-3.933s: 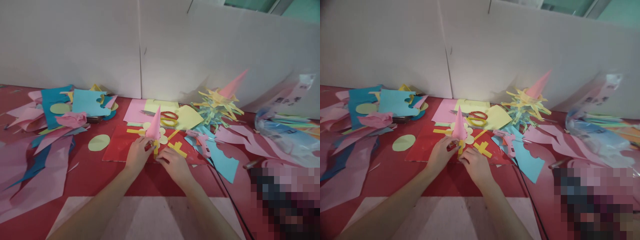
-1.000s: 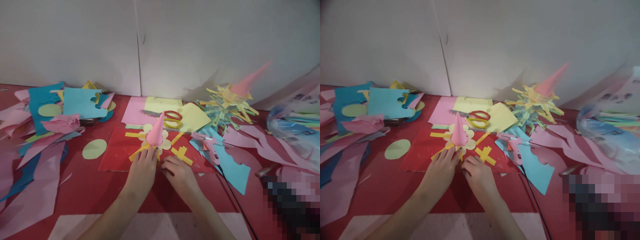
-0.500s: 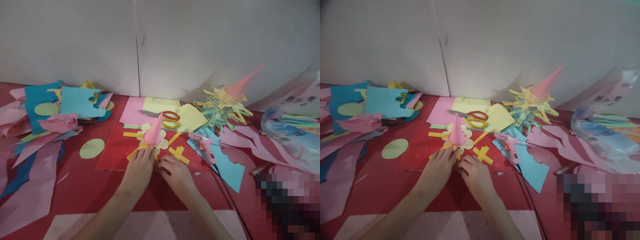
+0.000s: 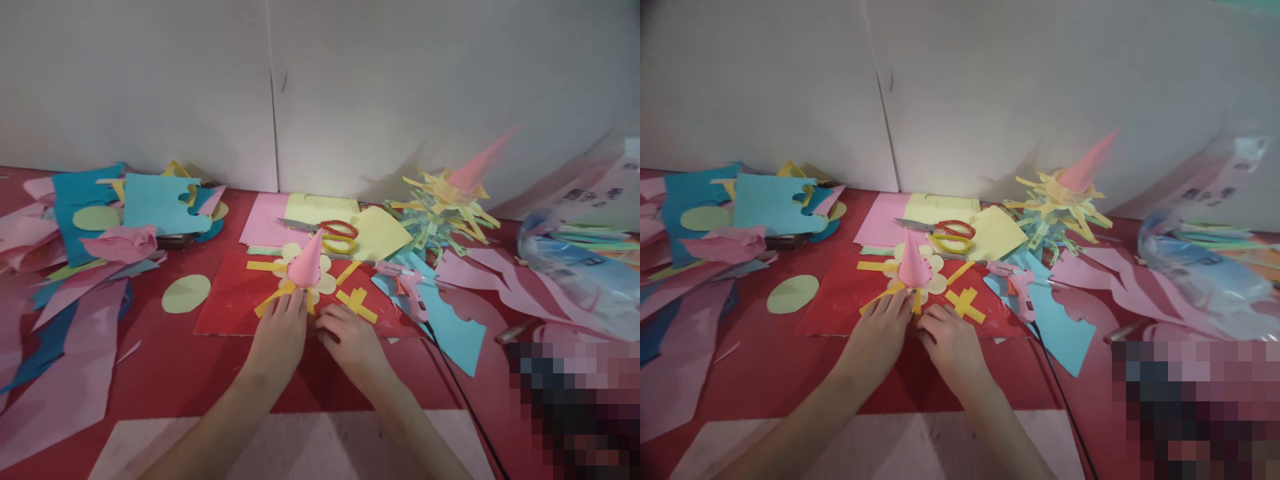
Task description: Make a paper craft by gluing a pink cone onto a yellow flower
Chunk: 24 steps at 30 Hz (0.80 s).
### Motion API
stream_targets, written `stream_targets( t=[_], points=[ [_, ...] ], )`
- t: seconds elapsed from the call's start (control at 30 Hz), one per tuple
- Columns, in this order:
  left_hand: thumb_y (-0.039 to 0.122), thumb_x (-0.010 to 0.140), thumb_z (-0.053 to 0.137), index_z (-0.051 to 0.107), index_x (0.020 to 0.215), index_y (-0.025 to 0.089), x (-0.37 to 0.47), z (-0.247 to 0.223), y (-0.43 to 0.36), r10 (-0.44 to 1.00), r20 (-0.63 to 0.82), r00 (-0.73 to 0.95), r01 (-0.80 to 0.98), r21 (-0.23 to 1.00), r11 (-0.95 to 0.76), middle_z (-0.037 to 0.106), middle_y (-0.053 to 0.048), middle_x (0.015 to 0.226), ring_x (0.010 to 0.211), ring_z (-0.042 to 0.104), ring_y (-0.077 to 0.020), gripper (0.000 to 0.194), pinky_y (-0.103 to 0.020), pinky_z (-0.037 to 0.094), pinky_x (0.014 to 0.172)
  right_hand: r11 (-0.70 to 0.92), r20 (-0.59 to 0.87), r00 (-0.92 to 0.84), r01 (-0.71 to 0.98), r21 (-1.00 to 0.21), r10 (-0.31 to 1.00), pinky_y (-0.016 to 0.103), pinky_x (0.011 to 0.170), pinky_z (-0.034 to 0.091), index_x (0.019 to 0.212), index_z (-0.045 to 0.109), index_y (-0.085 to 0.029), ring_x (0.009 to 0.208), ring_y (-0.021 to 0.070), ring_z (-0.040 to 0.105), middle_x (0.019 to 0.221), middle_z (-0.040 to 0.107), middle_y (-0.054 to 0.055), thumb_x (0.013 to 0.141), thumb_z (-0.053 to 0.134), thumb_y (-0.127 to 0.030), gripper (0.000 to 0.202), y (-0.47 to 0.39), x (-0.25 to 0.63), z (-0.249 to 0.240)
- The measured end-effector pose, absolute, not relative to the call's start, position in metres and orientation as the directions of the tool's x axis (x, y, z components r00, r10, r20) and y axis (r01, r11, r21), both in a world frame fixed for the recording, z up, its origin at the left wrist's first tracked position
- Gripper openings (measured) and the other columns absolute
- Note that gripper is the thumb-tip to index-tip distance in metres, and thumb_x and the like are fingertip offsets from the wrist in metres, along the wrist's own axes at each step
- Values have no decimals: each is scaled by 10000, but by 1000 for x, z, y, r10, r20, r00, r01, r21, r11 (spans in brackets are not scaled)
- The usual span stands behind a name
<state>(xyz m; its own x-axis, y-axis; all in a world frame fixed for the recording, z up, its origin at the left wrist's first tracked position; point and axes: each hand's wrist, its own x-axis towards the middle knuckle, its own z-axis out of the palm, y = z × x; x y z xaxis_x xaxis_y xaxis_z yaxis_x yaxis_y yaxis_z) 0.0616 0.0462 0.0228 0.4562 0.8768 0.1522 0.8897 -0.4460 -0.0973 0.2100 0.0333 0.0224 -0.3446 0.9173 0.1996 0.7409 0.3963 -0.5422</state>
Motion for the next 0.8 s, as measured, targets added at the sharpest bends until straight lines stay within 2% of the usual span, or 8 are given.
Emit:
stream_targets(
  t=[0.17, 0.27, 0.33, 0.43, 0.53, 0.67, 0.73, 0.8],
  points=[
    [47, 800, 382, 484, 1184, 176, 63, 26, 44, 890, 160, 427, 904, -60, -423, 550, -112, 1108, 959, 532, -232, 418, -381, 440, 814, 388, 188, -345, 725, -570, 920, 233, 668, 407, 783, 616, -218, 791, 128, 542, 840, 601, 2, 805, 514, -118, 144, 33, 209, 24],
    [59, 801, 400, 492, 1174, 169, 63, 29, 45, 886, 155, 437, 899, -36, -437, 551, -116, 1088, 947, 535, -238, 399, -383, 440, 803, 374, 205, -318, 684, -627, 926, 233, 687, 419, 822, 616, -222, 800, 129, 557, 849, 615, 3, 827, 531, -211, 86, 33, 210, 25],
    [56, 794, 412, 488, 1182, 173, 62, 29, 46, 873, 163, 460, 887, -28, -462, 548, -115, 1087, 952, 533, -235, 412, -384, 434, 817, 333, 250, -222, 686, -647, 942, 229, 665, 418, 817, 610, -211, 748, 124, 556, 807, 616, 9, 846, 510, -288, 129, 35, 214, 27],
    [66, 803, 413, 501, 1167, 194, 59, 28, 48, 867, 187, 461, 882, 5, -470, 553, -97, 1058, 936, 538, -222, 396, -373, 435, 814, 208, 352, 38, 745, -634, 935, 230, 589, 388, 745, 594, -188, 612, 113, 503, 689, 576, 8, 865, 457, -351, 244, 40, 231, 31],
    [139, 852, 387, 540, 1103, 224, 54, 27, 53, 893, 221, 393, 886, 168, -432, 561, -64, 992, 857, 560, -184, 306, -331, 452, 758, 49, 435, 264, 807, -588, 861, 246, 568, 357, 715, 597, -180, 557, 116, 445, 636, 531, 4, 840, 470, -398, 281, 43, 258, 39],
    [251, 880, 388, 542, 1038, 214, 56, 42, 61, 931, 315, 187, 837, 445, -319, 553, -41, 932, 757, 571, -142, 223, -253, 452, 620, -163, 528, 522, 797, -582, 670, 279, 639, 362, 748, 610, -170, 604, 138, 440, 714, 546, 32, 808, 487, -384, 253, 45, 294, 43],
    [291, 873, 421, 513, 1075, 221, 61, 58, 67, 892, 441, 102, 799, 498, -338, 545, -44, 949, 826, 564, -153, 233, -256, 454, 657, -215, 538, 580, 776, -593, 611, 301, 678, 368, 769, 603, -166, 631, 147, 442, 760, 540, 45, 779, 506, -364, 220, 46, 308, 38],
    [298, 854, 468, 489, 1111, 219, 68, 73, 75, 832, 552, 50, 760, 520, -390, 527, -56, 1015, 911, 543, -166, 270, -276, 457, 736, -244, 517, 602, 762, -600, 609, 318, 676, 371, 764, 583, -161, 661, 163, 446, 800, 530, 67, 756, 514, -385, 235, 49, 317, 29]
  ],
)
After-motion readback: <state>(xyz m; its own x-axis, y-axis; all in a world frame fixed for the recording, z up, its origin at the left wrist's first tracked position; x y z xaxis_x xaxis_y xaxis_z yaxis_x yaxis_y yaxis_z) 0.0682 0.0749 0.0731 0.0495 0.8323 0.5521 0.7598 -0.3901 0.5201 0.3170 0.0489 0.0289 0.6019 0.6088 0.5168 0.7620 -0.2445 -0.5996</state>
